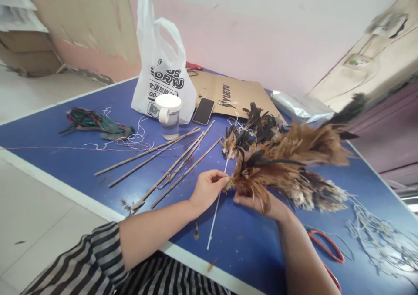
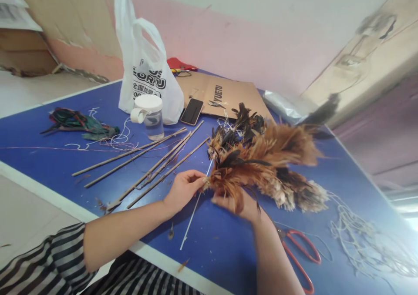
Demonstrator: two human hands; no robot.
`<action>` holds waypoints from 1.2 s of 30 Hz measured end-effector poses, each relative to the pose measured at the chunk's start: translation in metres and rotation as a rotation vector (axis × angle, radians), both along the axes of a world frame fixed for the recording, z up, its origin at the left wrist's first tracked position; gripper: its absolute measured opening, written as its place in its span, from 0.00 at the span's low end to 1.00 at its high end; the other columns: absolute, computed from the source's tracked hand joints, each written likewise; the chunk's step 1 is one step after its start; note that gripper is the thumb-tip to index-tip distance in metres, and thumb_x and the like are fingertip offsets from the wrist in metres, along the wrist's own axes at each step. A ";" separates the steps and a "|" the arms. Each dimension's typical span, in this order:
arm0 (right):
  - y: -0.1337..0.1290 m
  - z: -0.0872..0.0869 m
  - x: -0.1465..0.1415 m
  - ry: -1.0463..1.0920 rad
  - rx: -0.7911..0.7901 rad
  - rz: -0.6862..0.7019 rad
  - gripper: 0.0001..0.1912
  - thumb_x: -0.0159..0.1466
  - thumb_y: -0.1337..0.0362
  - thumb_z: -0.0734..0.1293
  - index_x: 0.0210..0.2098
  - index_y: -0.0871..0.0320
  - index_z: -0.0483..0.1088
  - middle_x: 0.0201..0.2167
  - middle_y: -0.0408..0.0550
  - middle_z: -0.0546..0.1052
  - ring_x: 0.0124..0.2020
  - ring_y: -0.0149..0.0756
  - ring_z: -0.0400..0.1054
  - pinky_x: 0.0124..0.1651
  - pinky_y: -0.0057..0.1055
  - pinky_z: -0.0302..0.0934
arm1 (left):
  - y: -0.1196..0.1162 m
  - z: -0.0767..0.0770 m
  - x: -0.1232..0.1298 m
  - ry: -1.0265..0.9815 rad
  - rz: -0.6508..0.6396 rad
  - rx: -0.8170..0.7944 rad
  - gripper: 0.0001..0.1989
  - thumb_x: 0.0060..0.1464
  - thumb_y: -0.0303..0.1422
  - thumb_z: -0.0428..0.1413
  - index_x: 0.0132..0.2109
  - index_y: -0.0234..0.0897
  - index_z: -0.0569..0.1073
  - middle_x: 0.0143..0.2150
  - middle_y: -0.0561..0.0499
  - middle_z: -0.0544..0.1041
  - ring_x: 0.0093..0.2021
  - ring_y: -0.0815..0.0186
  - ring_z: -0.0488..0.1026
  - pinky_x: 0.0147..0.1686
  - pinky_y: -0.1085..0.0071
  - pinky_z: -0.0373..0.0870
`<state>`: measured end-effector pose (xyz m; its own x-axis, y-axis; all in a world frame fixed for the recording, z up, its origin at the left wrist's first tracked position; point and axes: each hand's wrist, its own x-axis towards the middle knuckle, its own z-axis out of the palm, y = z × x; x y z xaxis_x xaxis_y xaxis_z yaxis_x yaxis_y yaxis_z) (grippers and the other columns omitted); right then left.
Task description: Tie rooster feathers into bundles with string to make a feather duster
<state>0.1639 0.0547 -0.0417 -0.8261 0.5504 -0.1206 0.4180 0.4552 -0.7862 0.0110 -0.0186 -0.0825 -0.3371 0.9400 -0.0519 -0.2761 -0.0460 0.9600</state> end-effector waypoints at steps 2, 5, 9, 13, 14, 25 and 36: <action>-0.011 0.008 -0.004 -0.044 -0.078 0.092 0.06 0.55 0.61 0.67 0.29 0.58 0.73 0.24 0.43 0.75 0.27 0.33 0.69 0.29 0.27 0.63 | 0.002 -0.001 -0.003 0.003 0.042 0.004 0.09 0.43 0.35 0.58 0.29 0.32 0.73 0.20 0.53 0.70 0.19 0.74 0.64 0.18 0.78 0.59; -0.023 0.012 -0.017 0.055 0.074 -0.071 0.07 0.57 0.64 0.64 0.33 0.57 0.74 0.29 0.45 0.77 0.31 0.34 0.70 0.35 0.29 0.63 | 0.003 -0.002 -0.004 0.000 0.082 0.012 0.09 0.42 0.35 0.59 0.29 0.32 0.72 0.20 0.54 0.70 0.19 0.74 0.64 0.18 0.79 0.59; -0.027 0.001 -0.029 0.202 0.400 -0.274 0.09 0.58 0.66 0.62 0.34 0.55 0.74 0.30 0.47 0.77 0.32 0.36 0.70 0.38 0.32 0.63 | 0.003 -0.002 -0.004 -0.012 0.110 0.020 0.11 0.43 0.37 0.59 0.29 0.33 0.71 0.21 0.54 0.70 0.19 0.74 0.64 0.18 0.79 0.60; -0.031 -0.013 -0.033 0.260 0.594 -0.289 0.12 0.60 0.67 0.60 0.39 0.55 0.72 0.33 0.50 0.76 0.36 0.36 0.70 0.41 0.32 0.63 | 0.005 -0.004 -0.004 -0.031 0.129 0.055 0.11 0.43 0.37 0.59 0.29 0.33 0.70 0.22 0.54 0.70 0.20 0.74 0.65 0.19 0.79 0.61; -0.032 -0.016 -0.033 0.259 0.633 -0.288 0.12 0.61 0.67 0.59 0.40 0.56 0.72 0.34 0.50 0.76 0.36 0.36 0.69 0.41 0.32 0.63 | 0.005 -0.006 -0.005 -0.035 0.133 0.066 0.11 0.43 0.37 0.59 0.30 0.33 0.70 0.23 0.54 0.70 0.20 0.75 0.65 0.19 0.78 0.60; -0.030 -0.023 -0.034 0.253 0.811 -0.355 0.13 0.62 0.67 0.58 0.42 0.60 0.71 0.35 0.53 0.73 0.36 0.36 0.68 0.41 0.32 0.63 | 0.004 -0.009 -0.006 0.021 0.039 0.127 0.10 0.45 0.36 0.58 0.33 0.33 0.73 0.29 0.52 0.72 0.25 0.73 0.66 0.25 0.77 0.63; -0.026 -0.025 -0.033 0.299 0.772 -0.386 0.12 0.60 0.66 0.60 0.40 0.57 0.73 0.33 0.51 0.74 0.33 0.34 0.69 0.39 0.31 0.64 | 0.003 -0.010 -0.006 0.153 0.021 0.257 0.09 0.49 0.34 0.55 0.35 0.32 0.75 0.36 0.47 0.73 0.30 0.70 0.68 0.33 0.73 0.67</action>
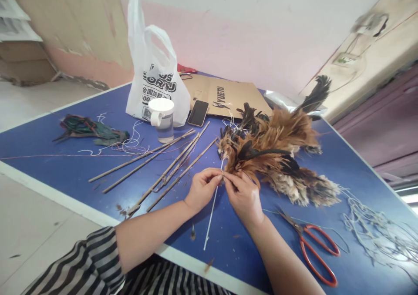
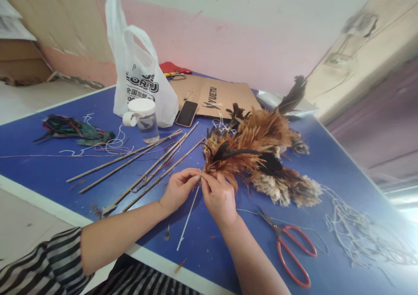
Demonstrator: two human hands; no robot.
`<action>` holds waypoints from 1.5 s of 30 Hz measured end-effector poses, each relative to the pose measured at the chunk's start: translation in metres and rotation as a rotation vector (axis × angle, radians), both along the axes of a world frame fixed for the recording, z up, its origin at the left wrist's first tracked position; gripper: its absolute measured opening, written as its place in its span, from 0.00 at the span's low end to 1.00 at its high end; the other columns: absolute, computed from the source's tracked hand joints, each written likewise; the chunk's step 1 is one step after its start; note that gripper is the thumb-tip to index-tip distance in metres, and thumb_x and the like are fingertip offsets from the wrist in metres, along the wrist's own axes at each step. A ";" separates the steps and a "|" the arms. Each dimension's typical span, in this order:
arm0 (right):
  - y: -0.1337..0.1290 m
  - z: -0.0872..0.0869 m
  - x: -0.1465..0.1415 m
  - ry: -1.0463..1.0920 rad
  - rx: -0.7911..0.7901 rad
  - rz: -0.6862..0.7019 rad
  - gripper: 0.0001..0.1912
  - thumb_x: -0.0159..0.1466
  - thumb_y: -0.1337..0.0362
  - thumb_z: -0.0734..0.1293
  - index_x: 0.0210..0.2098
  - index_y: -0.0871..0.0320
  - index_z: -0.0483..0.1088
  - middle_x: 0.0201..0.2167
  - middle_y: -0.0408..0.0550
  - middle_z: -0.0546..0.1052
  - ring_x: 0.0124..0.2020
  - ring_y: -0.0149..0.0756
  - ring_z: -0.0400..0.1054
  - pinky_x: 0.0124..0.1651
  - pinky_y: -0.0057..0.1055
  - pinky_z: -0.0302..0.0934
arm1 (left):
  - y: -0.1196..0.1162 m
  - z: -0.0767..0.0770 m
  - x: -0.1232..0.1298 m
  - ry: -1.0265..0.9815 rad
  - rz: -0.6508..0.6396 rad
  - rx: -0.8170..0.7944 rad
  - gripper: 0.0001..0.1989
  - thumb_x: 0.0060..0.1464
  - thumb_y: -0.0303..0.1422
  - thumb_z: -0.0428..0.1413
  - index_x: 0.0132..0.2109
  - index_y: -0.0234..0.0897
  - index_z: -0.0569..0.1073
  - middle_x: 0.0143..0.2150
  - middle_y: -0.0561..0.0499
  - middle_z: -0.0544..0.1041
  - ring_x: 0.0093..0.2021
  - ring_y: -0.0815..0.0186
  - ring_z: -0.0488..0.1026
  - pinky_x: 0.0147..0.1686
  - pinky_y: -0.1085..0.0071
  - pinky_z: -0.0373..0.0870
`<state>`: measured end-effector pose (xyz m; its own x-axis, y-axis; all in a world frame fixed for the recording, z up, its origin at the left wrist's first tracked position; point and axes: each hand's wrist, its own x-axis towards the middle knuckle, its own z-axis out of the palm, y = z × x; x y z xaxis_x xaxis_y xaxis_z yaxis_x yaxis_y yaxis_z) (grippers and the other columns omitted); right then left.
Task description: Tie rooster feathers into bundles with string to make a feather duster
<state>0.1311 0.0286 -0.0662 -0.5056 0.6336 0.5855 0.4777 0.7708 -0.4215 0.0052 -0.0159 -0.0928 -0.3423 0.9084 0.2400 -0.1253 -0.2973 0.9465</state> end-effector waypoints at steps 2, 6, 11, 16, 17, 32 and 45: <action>0.000 0.000 0.001 0.004 0.015 -0.003 0.11 0.60 0.67 0.61 0.39 0.57 0.73 0.32 0.50 0.74 0.32 0.34 0.69 0.38 0.30 0.63 | 0.000 0.000 0.001 0.012 0.012 0.005 0.09 0.49 0.34 0.55 0.34 0.32 0.75 0.36 0.46 0.73 0.31 0.69 0.68 0.33 0.72 0.67; -0.001 0.002 0.000 0.028 0.057 -0.007 0.08 0.58 0.68 0.62 0.35 0.57 0.73 0.29 0.48 0.75 0.32 0.34 0.69 0.38 0.30 0.63 | 0.000 -0.002 0.004 -0.001 0.023 -0.013 0.10 0.49 0.35 0.55 0.33 0.32 0.74 0.34 0.47 0.73 0.31 0.69 0.68 0.34 0.72 0.66; 0.001 -0.001 0.000 0.052 0.090 0.019 0.06 0.58 0.70 0.62 0.33 0.58 0.70 0.27 0.47 0.74 0.29 0.32 0.68 0.35 0.28 0.62 | 0.000 0.000 0.003 -0.046 0.042 -0.036 0.10 0.49 0.36 0.55 0.33 0.31 0.72 0.28 0.50 0.72 0.27 0.71 0.66 0.32 0.73 0.65; 0.004 -0.008 -0.002 0.077 0.085 0.034 0.05 0.58 0.70 0.62 0.34 0.57 0.67 0.26 0.44 0.72 0.26 0.31 0.66 0.33 0.28 0.61 | 0.001 0.001 0.001 -0.066 0.072 -0.033 0.10 0.48 0.35 0.56 0.33 0.31 0.72 0.31 0.48 0.73 0.31 0.69 0.69 0.35 0.72 0.66; 0.004 -0.009 -0.002 0.072 0.086 0.042 0.06 0.58 0.70 0.62 0.35 0.58 0.67 0.26 0.45 0.72 0.26 0.31 0.66 0.33 0.28 0.61 | 0.001 0.001 0.001 -0.064 0.077 -0.031 0.09 0.48 0.35 0.56 0.32 0.31 0.72 0.32 0.48 0.74 0.33 0.68 0.69 0.37 0.71 0.66; -0.001 0.000 -0.003 0.138 0.087 0.174 0.06 0.59 0.71 0.60 0.35 0.57 0.66 0.32 0.48 0.72 0.37 0.34 0.68 0.41 0.33 0.63 | 0.006 0.000 -0.001 -0.105 0.112 -0.037 0.09 0.47 0.35 0.57 0.31 0.32 0.72 0.28 0.50 0.72 0.27 0.71 0.66 0.31 0.73 0.65; 0.001 0.001 -0.003 -0.055 0.209 -0.030 0.07 0.58 0.64 0.64 0.36 0.58 0.69 0.30 0.47 0.71 0.30 0.32 0.66 0.35 0.27 0.60 | 0.005 0.000 -0.002 -0.058 0.141 -0.018 0.09 0.46 0.35 0.57 0.30 0.32 0.74 0.32 0.47 0.74 0.33 0.67 0.70 0.37 0.70 0.66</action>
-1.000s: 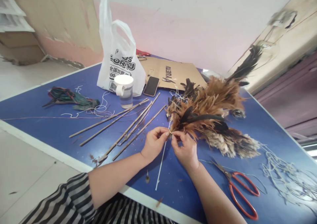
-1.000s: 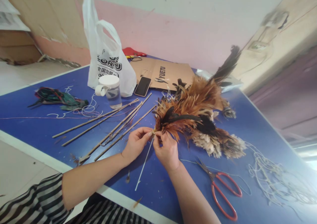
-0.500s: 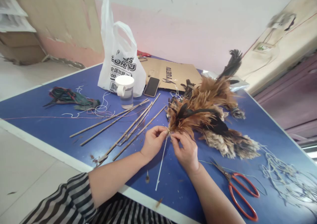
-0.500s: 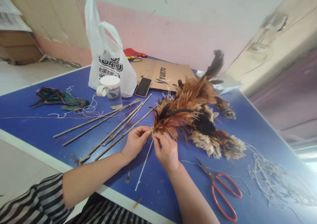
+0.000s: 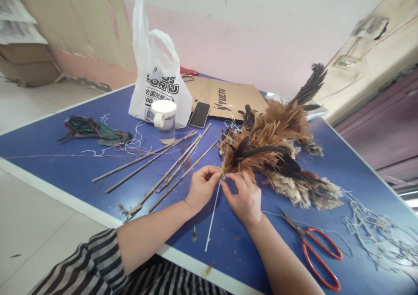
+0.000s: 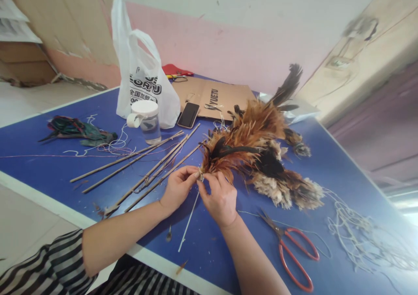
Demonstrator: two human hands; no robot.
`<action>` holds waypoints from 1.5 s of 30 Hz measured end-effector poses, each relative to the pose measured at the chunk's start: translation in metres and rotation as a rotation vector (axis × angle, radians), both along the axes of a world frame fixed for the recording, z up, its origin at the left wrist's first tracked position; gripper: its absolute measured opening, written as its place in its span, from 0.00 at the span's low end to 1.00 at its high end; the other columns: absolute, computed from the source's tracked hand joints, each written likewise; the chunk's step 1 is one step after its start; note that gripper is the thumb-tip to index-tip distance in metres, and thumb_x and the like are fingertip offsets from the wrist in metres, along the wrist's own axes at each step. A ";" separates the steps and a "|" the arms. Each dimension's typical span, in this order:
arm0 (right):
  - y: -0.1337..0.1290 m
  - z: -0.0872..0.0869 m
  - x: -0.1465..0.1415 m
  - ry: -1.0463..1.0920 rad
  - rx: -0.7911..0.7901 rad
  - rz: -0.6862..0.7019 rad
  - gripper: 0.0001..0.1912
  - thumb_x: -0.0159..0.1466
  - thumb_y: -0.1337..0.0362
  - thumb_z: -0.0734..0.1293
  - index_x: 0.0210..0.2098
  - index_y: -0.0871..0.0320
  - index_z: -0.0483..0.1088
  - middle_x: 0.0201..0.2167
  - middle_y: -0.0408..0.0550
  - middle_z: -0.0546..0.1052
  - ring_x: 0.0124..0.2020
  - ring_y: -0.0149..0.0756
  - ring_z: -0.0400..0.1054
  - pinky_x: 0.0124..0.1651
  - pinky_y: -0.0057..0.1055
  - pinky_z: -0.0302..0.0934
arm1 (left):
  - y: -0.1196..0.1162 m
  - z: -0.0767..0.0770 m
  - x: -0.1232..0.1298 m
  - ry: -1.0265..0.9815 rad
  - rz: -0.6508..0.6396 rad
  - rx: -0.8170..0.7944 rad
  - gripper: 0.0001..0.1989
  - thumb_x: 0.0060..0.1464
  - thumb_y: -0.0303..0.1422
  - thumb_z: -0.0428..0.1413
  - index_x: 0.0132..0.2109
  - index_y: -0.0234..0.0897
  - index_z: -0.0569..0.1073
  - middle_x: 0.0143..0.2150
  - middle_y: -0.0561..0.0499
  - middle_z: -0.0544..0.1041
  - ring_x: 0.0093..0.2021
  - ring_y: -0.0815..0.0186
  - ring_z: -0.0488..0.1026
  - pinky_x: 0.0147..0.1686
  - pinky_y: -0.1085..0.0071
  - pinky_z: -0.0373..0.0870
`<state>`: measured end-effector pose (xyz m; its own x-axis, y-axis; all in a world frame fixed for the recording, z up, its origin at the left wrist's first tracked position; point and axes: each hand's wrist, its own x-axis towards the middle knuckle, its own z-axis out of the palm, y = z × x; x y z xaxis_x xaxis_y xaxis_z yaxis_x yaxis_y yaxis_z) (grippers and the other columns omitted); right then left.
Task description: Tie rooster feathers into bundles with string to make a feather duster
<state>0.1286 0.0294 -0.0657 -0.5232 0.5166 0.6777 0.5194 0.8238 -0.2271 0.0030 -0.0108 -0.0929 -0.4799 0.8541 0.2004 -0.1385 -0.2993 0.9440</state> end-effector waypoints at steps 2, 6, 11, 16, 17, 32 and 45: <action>0.001 -0.001 -0.001 -0.006 -0.008 -0.010 0.06 0.59 0.66 0.63 0.35 0.58 0.69 0.29 0.48 0.71 0.30 0.32 0.66 0.35 0.28 0.60 | 0.000 0.001 0.000 0.006 0.000 -0.006 0.09 0.46 0.36 0.57 0.30 0.32 0.74 0.33 0.47 0.74 0.33 0.67 0.70 0.37 0.71 0.66; -0.002 -0.002 0.000 0.057 -0.092 0.063 0.05 0.59 0.68 0.61 0.34 0.57 0.69 0.28 0.47 0.71 0.31 0.33 0.66 0.36 0.30 0.61 | -0.001 0.000 0.000 0.013 -0.004 -0.006 0.09 0.46 0.35 0.57 0.30 0.32 0.74 0.34 0.47 0.74 0.35 0.67 0.70 0.37 0.71 0.66; -0.010 0.000 -0.002 0.152 -0.215 0.284 0.06 0.59 0.71 0.61 0.35 0.56 0.66 0.33 0.49 0.69 0.36 0.33 0.66 0.38 0.31 0.63 | -0.001 0.000 -0.001 0.015 -0.017 0.014 0.08 0.47 0.34 0.57 0.31 0.32 0.73 0.32 0.48 0.73 0.34 0.67 0.69 0.39 0.70 0.66; -0.014 -0.001 -0.003 0.231 -0.302 0.374 0.08 0.59 0.74 0.59 0.36 0.56 0.62 0.37 0.49 0.70 0.40 0.35 0.66 0.43 0.35 0.62 | -0.003 0.001 0.002 -0.037 -0.052 -0.013 0.08 0.46 0.34 0.57 0.31 0.32 0.72 0.29 0.50 0.73 0.29 0.70 0.68 0.32 0.72 0.66; -0.015 -0.001 -0.003 0.229 -0.327 0.392 0.08 0.59 0.74 0.59 0.36 0.56 0.62 0.37 0.49 0.70 0.39 0.35 0.66 0.42 0.35 0.62 | -0.003 0.002 0.002 -0.050 -0.053 -0.021 0.08 0.46 0.34 0.57 0.31 0.32 0.71 0.28 0.51 0.73 0.28 0.70 0.68 0.31 0.73 0.65; -0.025 0.003 -0.024 0.847 -1.128 0.367 0.06 0.61 0.61 0.59 0.32 0.55 0.56 0.21 0.37 0.61 0.19 0.26 0.59 0.23 0.26 0.59 | 0.001 0.014 -0.006 -0.162 0.009 -0.086 0.11 0.42 0.35 0.60 0.31 0.32 0.70 0.25 0.53 0.72 0.24 0.74 0.66 0.27 0.76 0.64; 0.004 0.009 0.001 0.465 -1.571 0.349 0.13 0.54 0.56 0.66 0.32 0.60 0.65 0.12 0.33 0.57 0.13 0.23 0.50 0.16 0.23 0.49 | 0.001 0.010 -0.011 0.000 -0.078 -0.058 0.14 0.47 0.35 0.57 0.41 0.33 0.75 0.39 0.45 0.77 0.39 0.64 0.72 0.44 0.66 0.65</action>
